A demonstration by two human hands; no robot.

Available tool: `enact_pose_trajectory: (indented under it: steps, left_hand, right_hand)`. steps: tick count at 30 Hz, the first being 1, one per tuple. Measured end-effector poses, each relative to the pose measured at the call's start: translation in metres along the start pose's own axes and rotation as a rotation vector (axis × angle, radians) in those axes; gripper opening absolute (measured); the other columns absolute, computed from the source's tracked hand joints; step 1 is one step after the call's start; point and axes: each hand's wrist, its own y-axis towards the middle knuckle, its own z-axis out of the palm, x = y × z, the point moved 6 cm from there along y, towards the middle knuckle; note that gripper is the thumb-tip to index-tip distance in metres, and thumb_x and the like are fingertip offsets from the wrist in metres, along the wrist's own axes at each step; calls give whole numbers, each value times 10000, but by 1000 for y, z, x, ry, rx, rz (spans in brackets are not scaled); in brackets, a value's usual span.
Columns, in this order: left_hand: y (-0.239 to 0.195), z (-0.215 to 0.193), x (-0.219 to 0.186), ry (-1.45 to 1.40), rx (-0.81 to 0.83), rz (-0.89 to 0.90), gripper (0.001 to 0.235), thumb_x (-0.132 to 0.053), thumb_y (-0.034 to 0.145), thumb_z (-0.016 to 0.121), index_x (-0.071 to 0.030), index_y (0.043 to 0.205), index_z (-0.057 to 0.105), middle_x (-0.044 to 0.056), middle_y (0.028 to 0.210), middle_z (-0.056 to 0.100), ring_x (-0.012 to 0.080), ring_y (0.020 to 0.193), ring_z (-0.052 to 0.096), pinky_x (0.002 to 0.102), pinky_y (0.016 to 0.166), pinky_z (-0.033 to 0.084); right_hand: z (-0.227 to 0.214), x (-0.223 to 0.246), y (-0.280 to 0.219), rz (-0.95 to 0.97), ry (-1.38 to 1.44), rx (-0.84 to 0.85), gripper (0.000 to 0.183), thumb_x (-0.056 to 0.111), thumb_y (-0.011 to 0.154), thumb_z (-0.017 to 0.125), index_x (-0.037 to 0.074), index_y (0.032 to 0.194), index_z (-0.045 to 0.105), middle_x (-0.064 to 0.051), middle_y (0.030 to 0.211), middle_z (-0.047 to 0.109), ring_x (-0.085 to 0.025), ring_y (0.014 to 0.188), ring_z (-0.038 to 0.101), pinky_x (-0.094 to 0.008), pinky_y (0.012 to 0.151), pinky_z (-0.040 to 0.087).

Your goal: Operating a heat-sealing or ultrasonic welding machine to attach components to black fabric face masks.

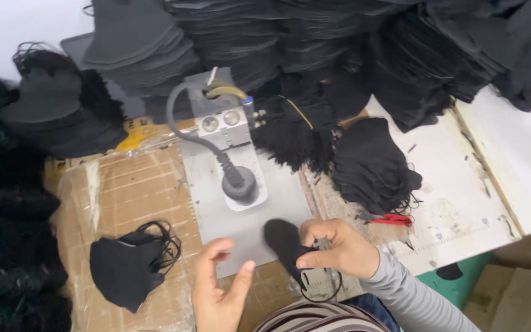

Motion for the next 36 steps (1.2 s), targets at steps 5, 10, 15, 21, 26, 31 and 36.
enact_pose_trajectory:
  steps: [5,10,15,21,26,31,36]
  left_hand:
    - [-12,23,9,-115,319,-167,465,-45,759,873,-50,1167,649,56,1048,712,152,993,678,300,905,546]
    - [-10,30,3,-192,496,-252,455,-69,784,874,-56,1179,649,36,1039,718,130,1013,701,299,917,565]
    - [-13,31,11,-267,534,-335,322,-26,815,836,-50,1093,676,44,998,758,123,966,734,295,884,594]
    - [24,-13,-23,105,401,129,105,-13,848,758,-30,949,733,81,1001,730,252,946,743,329,815,585]
    - [11,12,12,672,371,665,216,-85,746,676,14,937,650,180,1119,631,388,1193,624,464,997,522]
    - [5,29,59,678,514,406,318,-84,715,680,17,1014,642,226,1207,621,400,1253,573,439,1000,508]
    - [27,26,41,455,366,6,629,-252,790,768,-13,1356,630,251,1167,595,422,1080,578,469,920,488]
  right_hand:
    - [23,-5,8,67,47,42,218,111,835,837,-6,835,653,-41,825,657,-110,803,594,-276,744,479]
    - [28,-12,10,123,159,169,124,113,916,744,-7,934,718,-39,890,701,-112,857,639,-272,791,500]
    - [30,-20,13,74,137,130,189,75,855,831,10,854,654,-50,849,627,-131,845,585,-307,784,466]
    - [-8,28,23,-338,-154,56,159,7,797,761,68,937,719,-47,977,669,-226,960,629,-370,873,481]
    - [-29,-3,60,-556,-926,-147,300,2,693,710,118,967,742,-29,1016,671,-275,980,618,-409,853,444]
    - [-57,-18,102,-532,-1273,-406,313,21,726,717,109,1025,744,-40,1028,655,-271,987,611,-422,861,437]
    - [-50,21,93,-566,-995,-504,161,8,838,722,76,980,688,-78,1065,684,-285,1025,632,-431,903,455]
